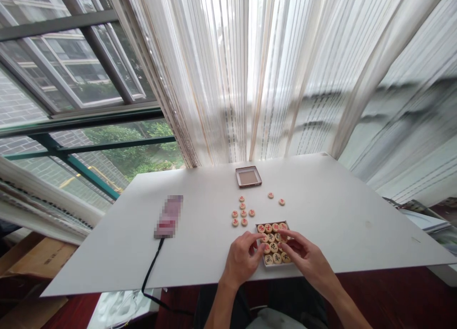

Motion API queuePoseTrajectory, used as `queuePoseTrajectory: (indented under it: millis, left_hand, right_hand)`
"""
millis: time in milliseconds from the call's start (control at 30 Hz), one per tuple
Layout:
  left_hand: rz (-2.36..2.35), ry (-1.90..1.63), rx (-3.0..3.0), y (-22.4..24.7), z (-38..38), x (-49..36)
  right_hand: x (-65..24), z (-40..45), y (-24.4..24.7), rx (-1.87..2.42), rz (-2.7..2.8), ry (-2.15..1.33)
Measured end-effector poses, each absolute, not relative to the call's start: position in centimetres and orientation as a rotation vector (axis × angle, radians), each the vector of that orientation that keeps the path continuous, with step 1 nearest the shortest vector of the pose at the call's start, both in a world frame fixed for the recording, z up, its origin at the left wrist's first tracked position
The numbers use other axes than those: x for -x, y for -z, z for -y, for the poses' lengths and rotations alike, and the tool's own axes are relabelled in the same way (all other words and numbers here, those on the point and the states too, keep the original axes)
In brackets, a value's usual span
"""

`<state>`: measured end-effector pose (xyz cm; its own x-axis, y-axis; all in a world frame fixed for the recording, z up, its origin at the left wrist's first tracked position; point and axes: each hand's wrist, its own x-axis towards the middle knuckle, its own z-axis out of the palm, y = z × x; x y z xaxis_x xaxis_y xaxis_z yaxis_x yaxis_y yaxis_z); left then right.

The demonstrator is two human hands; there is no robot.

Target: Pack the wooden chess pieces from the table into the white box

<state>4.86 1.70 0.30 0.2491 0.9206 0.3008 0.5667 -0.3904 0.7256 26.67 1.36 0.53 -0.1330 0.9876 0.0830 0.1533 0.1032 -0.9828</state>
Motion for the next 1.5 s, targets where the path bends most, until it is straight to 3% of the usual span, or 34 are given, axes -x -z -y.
queuePoseTrajectory:
  millis: [733, 1067, 1333, 1500]
  left_hand:
    - [-1.309, -1.256, -1.760, -0.5, -1.5, -4.9]
    - [-1.150, -1.202, -1.497, -2.7, 0.1, -6.4]
    - [-1.053, -1.244, -1.311, -1.8, 0.0, -6.5]
    - [-1.079, -1.313, -1.235, -0.7, 0.0, -5.3]
  right_hand:
    - [-23.9, -0.2, 0.0, 1.059, 1.338, -1.102]
    - [-23.4, 0.2, -1.2, 1.157, 1.690, -0.724]
    - [-24.3, -0.2, -1.1, 0.969, 1.854, -0.547]
    - [-27.6, -1.5, -0.2, 1.137, 1.725, -0.489]
